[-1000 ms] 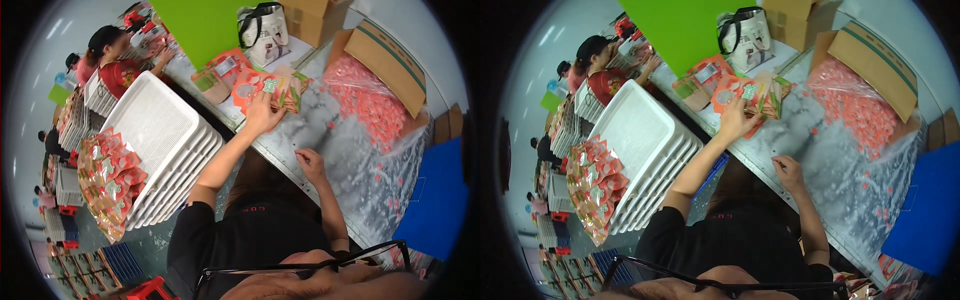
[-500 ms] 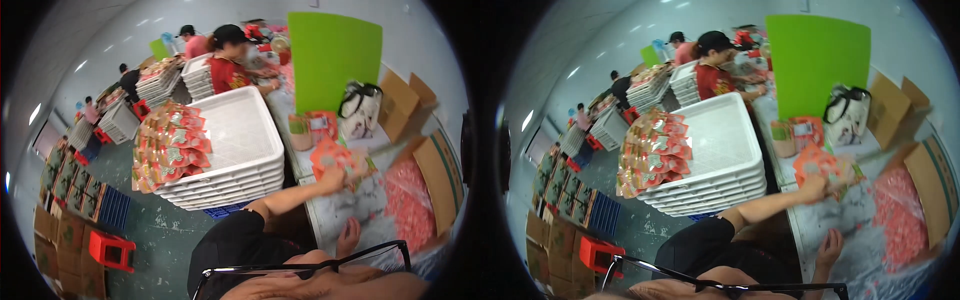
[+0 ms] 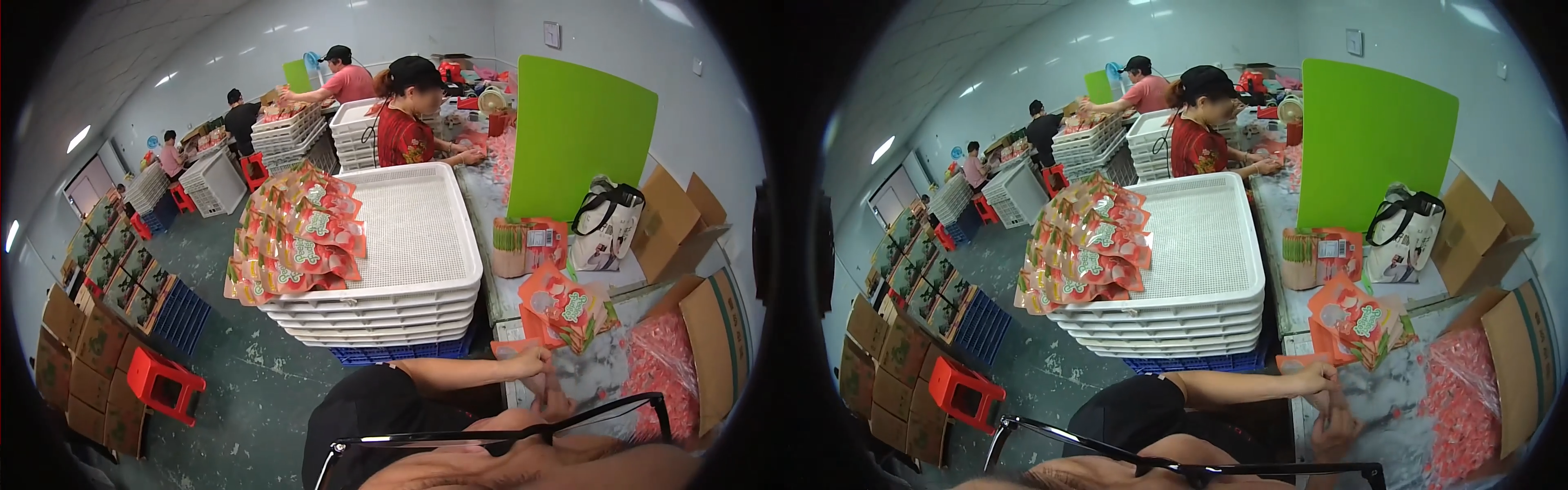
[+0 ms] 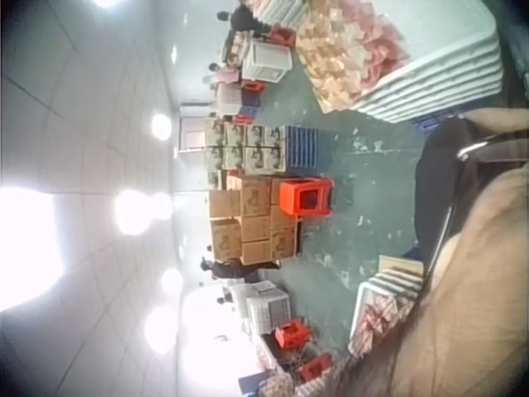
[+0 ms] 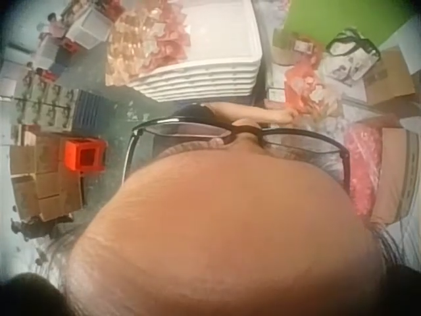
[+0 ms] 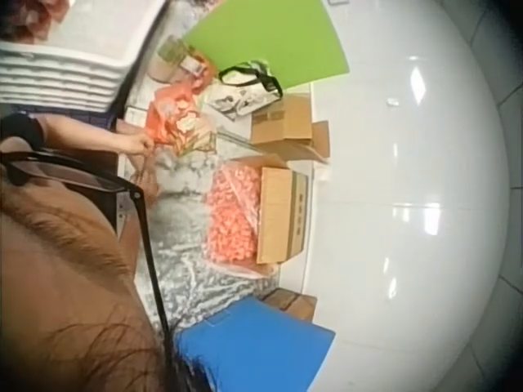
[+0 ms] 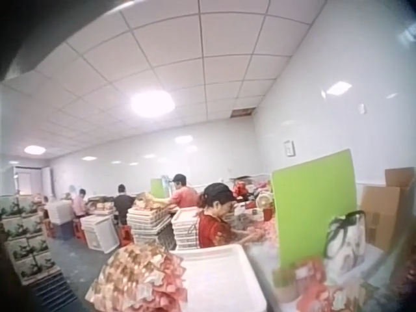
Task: Filling small plastic pouches with pink candy pieces from a large bulk container.
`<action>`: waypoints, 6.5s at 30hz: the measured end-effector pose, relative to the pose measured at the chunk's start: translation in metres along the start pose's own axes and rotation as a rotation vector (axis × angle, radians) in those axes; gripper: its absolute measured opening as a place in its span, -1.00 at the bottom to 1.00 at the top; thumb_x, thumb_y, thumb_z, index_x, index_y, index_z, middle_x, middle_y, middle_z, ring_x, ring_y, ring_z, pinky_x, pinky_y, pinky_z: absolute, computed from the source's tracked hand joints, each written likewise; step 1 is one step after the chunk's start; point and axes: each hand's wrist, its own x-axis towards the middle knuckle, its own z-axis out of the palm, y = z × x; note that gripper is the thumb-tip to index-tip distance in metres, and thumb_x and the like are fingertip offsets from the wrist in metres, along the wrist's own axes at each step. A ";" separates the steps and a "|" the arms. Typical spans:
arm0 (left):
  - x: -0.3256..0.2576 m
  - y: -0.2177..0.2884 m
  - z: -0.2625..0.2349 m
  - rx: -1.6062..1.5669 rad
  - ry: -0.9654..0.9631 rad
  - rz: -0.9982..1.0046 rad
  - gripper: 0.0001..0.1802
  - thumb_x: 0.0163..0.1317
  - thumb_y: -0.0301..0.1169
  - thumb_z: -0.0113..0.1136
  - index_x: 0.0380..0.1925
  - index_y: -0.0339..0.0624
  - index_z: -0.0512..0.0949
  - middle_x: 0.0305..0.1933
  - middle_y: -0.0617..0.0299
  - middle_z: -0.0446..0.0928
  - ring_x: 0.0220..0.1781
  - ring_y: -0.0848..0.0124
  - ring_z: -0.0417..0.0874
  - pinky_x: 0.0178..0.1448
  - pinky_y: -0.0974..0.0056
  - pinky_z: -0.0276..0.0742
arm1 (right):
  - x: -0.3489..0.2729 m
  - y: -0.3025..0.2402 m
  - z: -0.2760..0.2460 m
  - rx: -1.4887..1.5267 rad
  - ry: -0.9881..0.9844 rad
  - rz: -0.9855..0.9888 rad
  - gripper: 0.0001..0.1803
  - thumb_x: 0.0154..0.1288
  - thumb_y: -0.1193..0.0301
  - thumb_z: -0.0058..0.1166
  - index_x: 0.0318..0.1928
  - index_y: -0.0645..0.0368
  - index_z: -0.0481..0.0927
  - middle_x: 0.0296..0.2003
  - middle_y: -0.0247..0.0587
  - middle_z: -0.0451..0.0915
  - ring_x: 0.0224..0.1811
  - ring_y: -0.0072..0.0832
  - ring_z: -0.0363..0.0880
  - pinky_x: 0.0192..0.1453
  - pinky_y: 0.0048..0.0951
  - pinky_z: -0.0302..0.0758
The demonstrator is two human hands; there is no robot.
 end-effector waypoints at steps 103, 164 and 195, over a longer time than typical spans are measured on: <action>-0.090 0.068 -0.026 -0.038 -0.456 -0.243 -0.04 -0.12 -0.58 0.32 0.41 -0.23 0.23 0.29 0.18 0.43 0.37 0.35 0.37 0.49 0.20 0.16 | -0.116 0.119 -0.037 -0.025 0.264 0.493 -0.60 0.31 0.45 0.15 0.17 0.13 0.59 0.27 -0.20 0.45 0.34 -0.17 0.33 0.46 -0.22 0.23; -0.100 0.052 0.054 0.756 -0.100 0.430 0.01 -0.25 -0.56 0.50 0.33 -0.22 0.27 0.41 -0.21 0.23 0.42 -0.12 0.32 0.42 -0.04 0.30 | -0.019 -0.004 -0.079 0.704 0.548 0.465 -0.62 0.49 0.26 -0.01 0.17 0.20 0.52 0.12 -0.14 0.54 0.23 -0.37 0.43 0.34 -0.36 0.29; -0.082 0.071 0.019 0.403 0.196 0.801 -0.11 -0.08 -0.42 0.52 0.29 -0.16 0.29 0.35 -0.16 0.25 0.40 -0.09 0.31 0.41 -0.03 0.31 | 0.035 0.073 0.062 -0.114 0.381 0.020 -0.85 0.06 0.43 0.30 -0.32 0.05 0.62 -0.36 -0.31 0.55 -0.37 -0.30 0.54 -0.31 -0.35 0.50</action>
